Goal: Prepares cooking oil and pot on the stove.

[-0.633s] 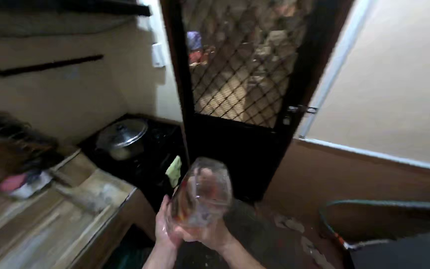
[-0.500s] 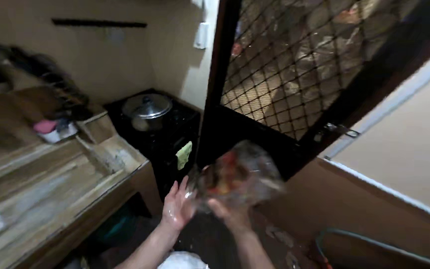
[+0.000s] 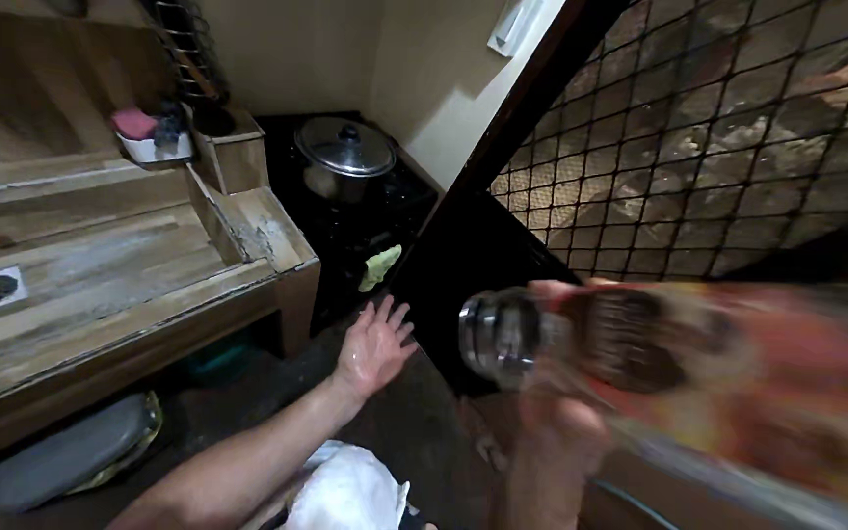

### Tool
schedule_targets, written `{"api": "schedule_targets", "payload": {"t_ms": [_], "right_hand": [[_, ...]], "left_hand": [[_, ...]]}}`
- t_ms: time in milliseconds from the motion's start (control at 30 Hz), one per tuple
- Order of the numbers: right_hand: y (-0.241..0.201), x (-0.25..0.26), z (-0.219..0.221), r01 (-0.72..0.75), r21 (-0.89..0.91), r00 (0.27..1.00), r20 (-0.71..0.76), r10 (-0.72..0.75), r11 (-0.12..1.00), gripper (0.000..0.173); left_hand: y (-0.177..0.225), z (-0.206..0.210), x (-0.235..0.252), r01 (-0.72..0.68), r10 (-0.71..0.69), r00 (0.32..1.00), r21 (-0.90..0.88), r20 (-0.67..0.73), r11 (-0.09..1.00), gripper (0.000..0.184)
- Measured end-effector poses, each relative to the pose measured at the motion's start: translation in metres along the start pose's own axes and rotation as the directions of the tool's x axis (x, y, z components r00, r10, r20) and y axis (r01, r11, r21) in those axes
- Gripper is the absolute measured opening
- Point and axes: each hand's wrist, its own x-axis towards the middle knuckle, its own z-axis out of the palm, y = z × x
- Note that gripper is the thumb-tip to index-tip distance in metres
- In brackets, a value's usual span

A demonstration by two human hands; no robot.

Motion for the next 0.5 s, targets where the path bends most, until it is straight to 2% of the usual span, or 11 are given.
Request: {"api": "schedule_targets", "payload": {"t_ms": [33, 100, 133, 167, 200, 233, 267, 300, 367, 433, 500], "right_hand": [[-0.008, 0.013, -0.002, 0.045, 0.033, 0.999, 0.023, -0.045, 0.998, 0.069], [-0.002, 0.001, 0.010, -0.007, 0.024, 0.996, 0.091, 0.005, 1.000, 0.070], [0.011, -0.018, 0.022, -0.095, 0.026, 0.987, 0.135, 0.090, 0.995, 0.066], [0.026, -0.043, 0.038, -0.213, 0.039, 0.972, 0.106, 0.208, 0.976, 0.062], [0.041, -0.066, 0.052, -0.337, 0.066, 0.941, 0.033, 0.336, 0.939, 0.065], [0.053, -0.081, 0.061, -0.428, 0.068, 0.902, -0.027, 0.430, 0.901, 0.080], [0.061, -0.085, 0.064, -0.475, 0.074, 0.874, -0.082, 0.480, 0.877, 0.094], [0.067, -0.080, 0.063, -0.497, 0.079, 0.854, -0.133, 0.503, 0.864, 0.099], [0.070, -0.062, 0.051, -0.518, 0.110, 0.817, -0.229, 0.529, 0.848, 0.090], [0.078, -0.040, 0.037, -0.519, 0.151, 0.790, -0.292, 0.539, 0.842, 0.086], [0.091, -0.031, 0.029, -0.501, 0.226, 0.777, -0.307, 0.549, 0.835, 0.089]], "left_hand": [[0.003, 0.003, 0.004, -0.005, 0.005, 1.000, 0.020, 0.003, 1.000, 0.063], [0.008, 0.013, 0.002, -0.006, 0.006, 1.000, -0.006, -0.022, 1.000, 0.063], [0.011, 0.014, -0.001, -0.006, 0.005, 1.000, -0.037, -0.015, 0.999, 0.062], [0.011, 0.008, -0.003, -0.009, 0.012, 0.999, -0.079, 0.032, 0.997, 0.060], [0.009, -0.005, 0.000, -0.017, 0.032, 0.991, -0.118, 0.128, 0.993, 0.058], [0.007, -0.019, 0.005, -0.017, 0.046, 0.979, -0.148, 0.198, 0.989, 0.057], [0.007, -0.027, 0.009, -0.029, 0.044, 0.990, -0.111, 0.131, 0.993, 0.055], [0.010, -0.034, 0.013, -0.036, 0.036, 0.999, -0.035, 0.015, 0.999, 0.053], [0.011, -0.057, 0.024, -0.009, 0.023, 0.994, 0.128, -0.109, 0.992, 0.052], [0.012, -0.069, 0.024, 0.017, -0.011, 1.000, 0.200, -0.029, 0.980, 0.054], [0.012, -0.065, 0.014, -0.009, -0.033, 0.979, 0.204, 0.202, 0.979, 0.062]]}}
